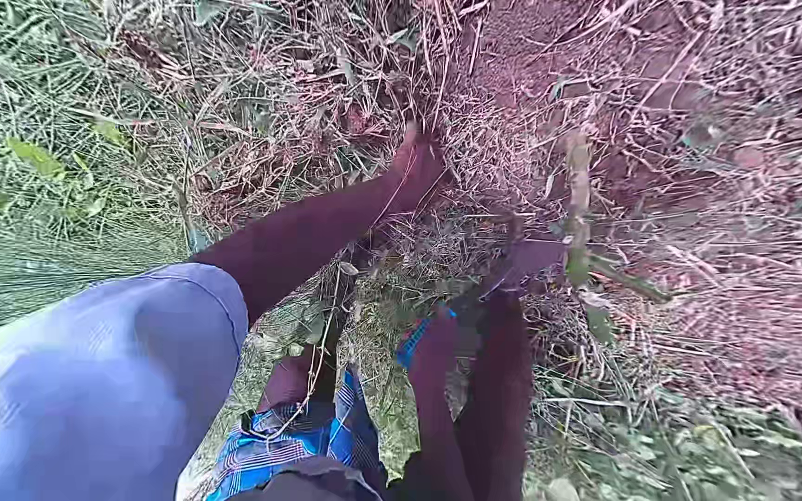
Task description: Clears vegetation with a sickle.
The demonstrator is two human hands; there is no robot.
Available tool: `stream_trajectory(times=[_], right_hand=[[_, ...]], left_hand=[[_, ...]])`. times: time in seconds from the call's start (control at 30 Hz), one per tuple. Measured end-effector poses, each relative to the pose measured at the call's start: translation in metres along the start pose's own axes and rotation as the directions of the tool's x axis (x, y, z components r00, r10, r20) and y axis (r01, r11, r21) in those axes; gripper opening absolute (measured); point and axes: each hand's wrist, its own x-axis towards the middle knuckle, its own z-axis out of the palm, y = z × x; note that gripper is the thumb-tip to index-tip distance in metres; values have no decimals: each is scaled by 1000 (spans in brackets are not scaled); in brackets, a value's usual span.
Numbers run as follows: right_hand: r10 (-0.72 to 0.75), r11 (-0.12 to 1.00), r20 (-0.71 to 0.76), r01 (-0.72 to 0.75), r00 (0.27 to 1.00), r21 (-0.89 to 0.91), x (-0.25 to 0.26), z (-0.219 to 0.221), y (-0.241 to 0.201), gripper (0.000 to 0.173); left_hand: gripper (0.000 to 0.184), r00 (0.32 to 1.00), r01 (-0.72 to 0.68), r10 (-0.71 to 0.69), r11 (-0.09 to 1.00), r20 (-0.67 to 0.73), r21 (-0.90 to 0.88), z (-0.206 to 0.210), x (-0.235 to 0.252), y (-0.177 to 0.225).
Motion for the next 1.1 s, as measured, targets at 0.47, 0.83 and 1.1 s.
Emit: stream_trajectory(times=[0.47, 0.83, 1.1], right_hand=[[132, 981, 48, -138, 990, 140, -29, 7, 28, 39], [383, 891, 353, -442, 853, 102, -43, 51, 28, 37], [287, 957, 341, -281, 895, -67, -41, 20, 31, 35]], left_hand=[[47, 973, 226, -215, 962, 90, -150, 58, -25, -16], [105, 909, 408, -405, 817, 98, -407, 94, 21, 8], [76, 876, 481, -465, 817, 128, -317, 112, 53, 12]])
